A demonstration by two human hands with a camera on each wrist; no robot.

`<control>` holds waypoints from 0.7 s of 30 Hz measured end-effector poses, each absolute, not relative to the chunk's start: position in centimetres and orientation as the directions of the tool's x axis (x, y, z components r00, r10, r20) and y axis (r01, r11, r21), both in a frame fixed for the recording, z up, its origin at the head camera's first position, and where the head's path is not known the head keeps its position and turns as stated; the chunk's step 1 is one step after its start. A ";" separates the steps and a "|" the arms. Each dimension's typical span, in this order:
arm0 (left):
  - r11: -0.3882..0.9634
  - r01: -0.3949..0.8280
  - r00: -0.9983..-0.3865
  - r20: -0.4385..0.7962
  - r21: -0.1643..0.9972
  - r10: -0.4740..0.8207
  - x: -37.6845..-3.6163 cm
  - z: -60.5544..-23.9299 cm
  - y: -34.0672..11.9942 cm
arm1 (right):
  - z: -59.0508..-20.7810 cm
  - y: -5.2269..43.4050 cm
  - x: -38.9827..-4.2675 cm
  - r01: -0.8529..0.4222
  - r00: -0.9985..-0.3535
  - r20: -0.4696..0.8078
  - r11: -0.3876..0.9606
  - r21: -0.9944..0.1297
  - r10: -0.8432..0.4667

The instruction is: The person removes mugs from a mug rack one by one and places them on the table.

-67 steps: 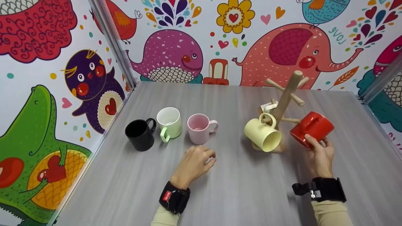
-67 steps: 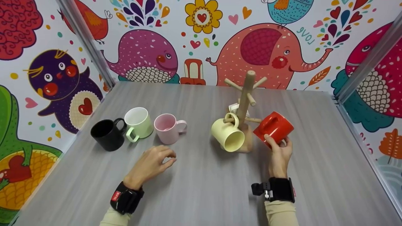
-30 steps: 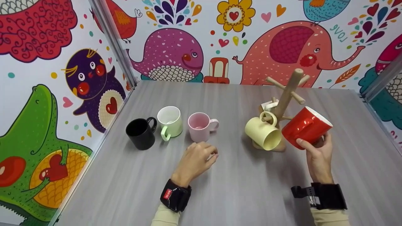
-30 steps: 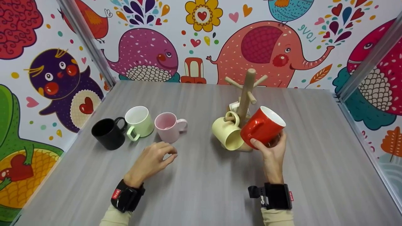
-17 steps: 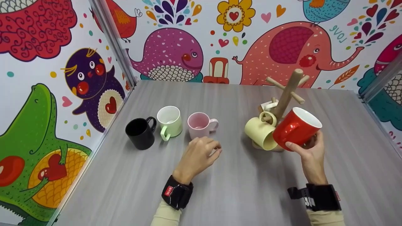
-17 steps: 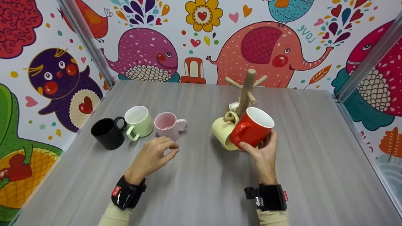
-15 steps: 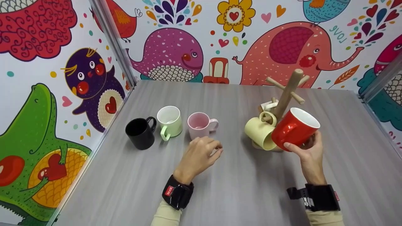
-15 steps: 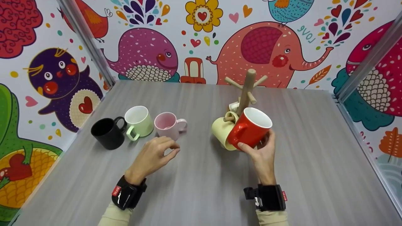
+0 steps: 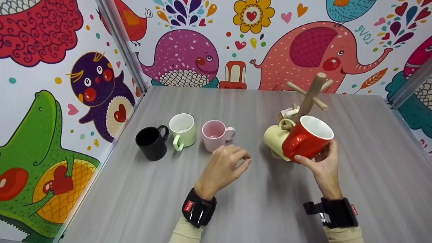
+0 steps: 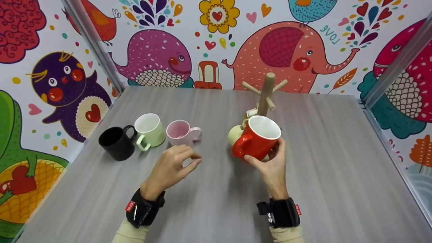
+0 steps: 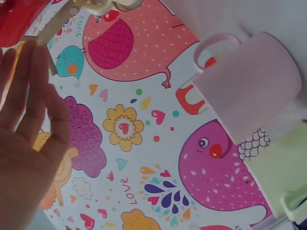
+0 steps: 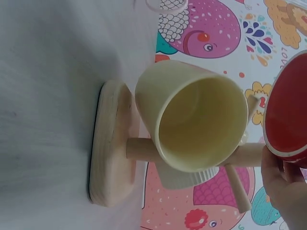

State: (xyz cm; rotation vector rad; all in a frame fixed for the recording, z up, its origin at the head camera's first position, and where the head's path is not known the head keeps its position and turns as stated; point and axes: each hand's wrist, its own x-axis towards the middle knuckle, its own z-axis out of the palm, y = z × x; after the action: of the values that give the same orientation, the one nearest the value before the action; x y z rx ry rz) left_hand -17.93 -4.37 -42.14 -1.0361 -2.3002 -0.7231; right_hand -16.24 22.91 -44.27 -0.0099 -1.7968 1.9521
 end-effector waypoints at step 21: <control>0.390 0.816 -0.577 0.632 0.426 0.516 -17.2 -40.9 -0.8 | -44.3 21.8 -15.8 -0.345 -0.877 0.346 0.064 -0.937 0.333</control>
State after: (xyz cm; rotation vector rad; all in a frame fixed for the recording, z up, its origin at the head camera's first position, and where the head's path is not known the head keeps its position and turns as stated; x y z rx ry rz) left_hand -17.23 -0.75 -40.86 -1.1496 -2.2553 -1.0253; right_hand -15.80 21.85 -44.29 0.0112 -1.8700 1.8648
